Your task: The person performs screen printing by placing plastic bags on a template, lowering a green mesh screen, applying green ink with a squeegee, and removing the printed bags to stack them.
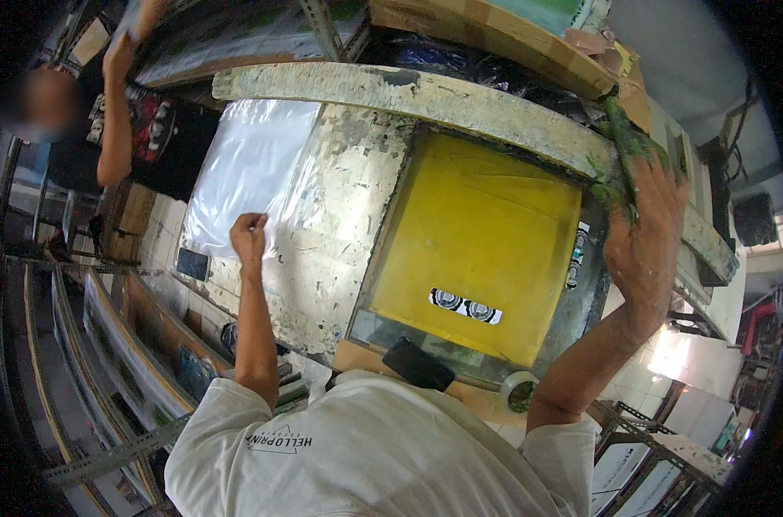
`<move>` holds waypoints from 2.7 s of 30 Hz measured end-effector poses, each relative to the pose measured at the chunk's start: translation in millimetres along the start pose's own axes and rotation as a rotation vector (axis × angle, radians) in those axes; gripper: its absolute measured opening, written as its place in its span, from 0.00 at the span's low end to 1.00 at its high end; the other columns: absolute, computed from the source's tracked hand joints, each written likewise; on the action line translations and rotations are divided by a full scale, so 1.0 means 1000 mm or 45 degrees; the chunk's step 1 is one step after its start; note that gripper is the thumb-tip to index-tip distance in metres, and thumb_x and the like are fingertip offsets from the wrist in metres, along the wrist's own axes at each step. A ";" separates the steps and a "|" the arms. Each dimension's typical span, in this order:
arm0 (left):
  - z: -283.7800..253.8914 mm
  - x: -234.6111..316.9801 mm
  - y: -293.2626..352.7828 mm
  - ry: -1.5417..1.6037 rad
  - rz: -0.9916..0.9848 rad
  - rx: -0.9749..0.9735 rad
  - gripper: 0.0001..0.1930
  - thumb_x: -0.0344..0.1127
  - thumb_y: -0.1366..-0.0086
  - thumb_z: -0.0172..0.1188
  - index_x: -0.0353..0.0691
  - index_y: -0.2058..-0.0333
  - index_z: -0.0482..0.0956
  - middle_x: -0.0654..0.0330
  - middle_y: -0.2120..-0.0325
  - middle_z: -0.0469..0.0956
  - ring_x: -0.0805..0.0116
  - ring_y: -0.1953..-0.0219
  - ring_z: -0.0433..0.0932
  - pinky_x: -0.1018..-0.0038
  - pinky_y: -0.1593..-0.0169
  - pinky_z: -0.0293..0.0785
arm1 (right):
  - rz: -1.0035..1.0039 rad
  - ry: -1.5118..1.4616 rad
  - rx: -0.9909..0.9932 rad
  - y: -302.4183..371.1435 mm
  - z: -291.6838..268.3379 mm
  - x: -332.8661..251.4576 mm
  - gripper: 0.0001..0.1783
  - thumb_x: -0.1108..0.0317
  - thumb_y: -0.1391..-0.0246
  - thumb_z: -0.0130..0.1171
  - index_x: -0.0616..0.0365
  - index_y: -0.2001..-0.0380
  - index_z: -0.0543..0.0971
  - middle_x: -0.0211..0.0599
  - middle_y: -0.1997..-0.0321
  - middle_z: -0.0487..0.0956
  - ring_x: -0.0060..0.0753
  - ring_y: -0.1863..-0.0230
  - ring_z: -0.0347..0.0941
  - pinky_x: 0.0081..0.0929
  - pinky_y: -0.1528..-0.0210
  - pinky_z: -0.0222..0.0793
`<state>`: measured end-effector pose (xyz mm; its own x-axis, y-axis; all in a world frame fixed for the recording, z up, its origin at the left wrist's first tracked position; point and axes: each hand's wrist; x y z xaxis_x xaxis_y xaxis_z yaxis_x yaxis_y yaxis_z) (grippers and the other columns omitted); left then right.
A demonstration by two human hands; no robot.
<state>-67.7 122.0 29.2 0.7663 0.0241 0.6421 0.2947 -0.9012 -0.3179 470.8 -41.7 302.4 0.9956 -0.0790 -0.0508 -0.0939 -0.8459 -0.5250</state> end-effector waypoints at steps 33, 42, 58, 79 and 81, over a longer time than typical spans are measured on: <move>0.178 0.229 0.159 -0.057 1.255 -1.149 0.35 0.56 0.45 0.58 0.52 0.40 0.63 0.63 0.34 0.52 0.51 0.32 0.45 0.51 0.33 0.39 | -0.250 -0.087 0.175 -0.014 -0.001 -0.010 0.25 0.75 0.64 0.57 0.64 0.56 0.74 0.54 0.53 0.74 0.57 0.54 0.66 0.48 0.49 0.55; 0.205 0.282 0.224 0.032 1.234 -1.185 0.35 0.55 0.44 0.58 0.48 0.40 0.63 0.61 0.34 0.51 0.54 0.32 0.44 0.49 0.36 0.40 | -0.239 -0.122 0.194 -0.014 0.001 -0.007 0.27 0.76 0.64 0.58 0.60 0.54 0.74 0.51 0.52 0.74 0.55 0.52 0.67 0.46 0.49 0.56; 0.195 0.280 0.242 0.153 1.283 -1.219 0.34 0.55 0.40 0.53 0.45 0.39 0.62 0.57 0.34 0.50 0.51 0.32 0.43 0.49 0.35 0.38 | -0.219 -0.100 0.159 -0.011 -0.001 -0.009 0.26 0.76 0.64 0.58 0.61 0.54 0.74 0.53 0.51 0.73 0.57 0.50 0.66 0.47 0.46 0.54; 0.153 0.253 0.179 -0.102 1.085 -1.295 0.50 0.50 0.63 0.73 0.46 0.39 0.60 0.53 0.34 0.49 0.49 0.31 0.40 0.49 0.33 0.35 | -0.230 -0.139 0.171 -0.012 0.001 -0.012 0.29 0.77 0.64 0.55 0.60 0.52 0.72 0.50 0.54 0.73 0.55 0.51 0.66 0.47 0.49 0.55; 0.149 0.255 0.180 -0.148 1.074 -1.289 0.53 0.49 0.65 0.73 0.47 0.38 0.58 0.53 0.34 0.47 0.48 0.31 0.39 0.48 0.34 0.35 | -0.235 -0.121 0.175 -0.011 0.002 -0.010 0.29 0.78 0.64 0.55 0.60 0.52 0.72 0.50 0.54 0.73 0.55 0.51 0.66 0.47 0.49 0.55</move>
<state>266.3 30.2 31.6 0.5623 -0.7086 0.4263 -0.8084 -0.5797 0.1028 461.9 -30.5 307.2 0.9919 0.1253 -0.0195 0.0835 -0.7613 -0.6430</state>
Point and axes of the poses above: each hand's wrist, its own y-axis away from the middle knuckle, its own z-axis out of the palm, x = y × z
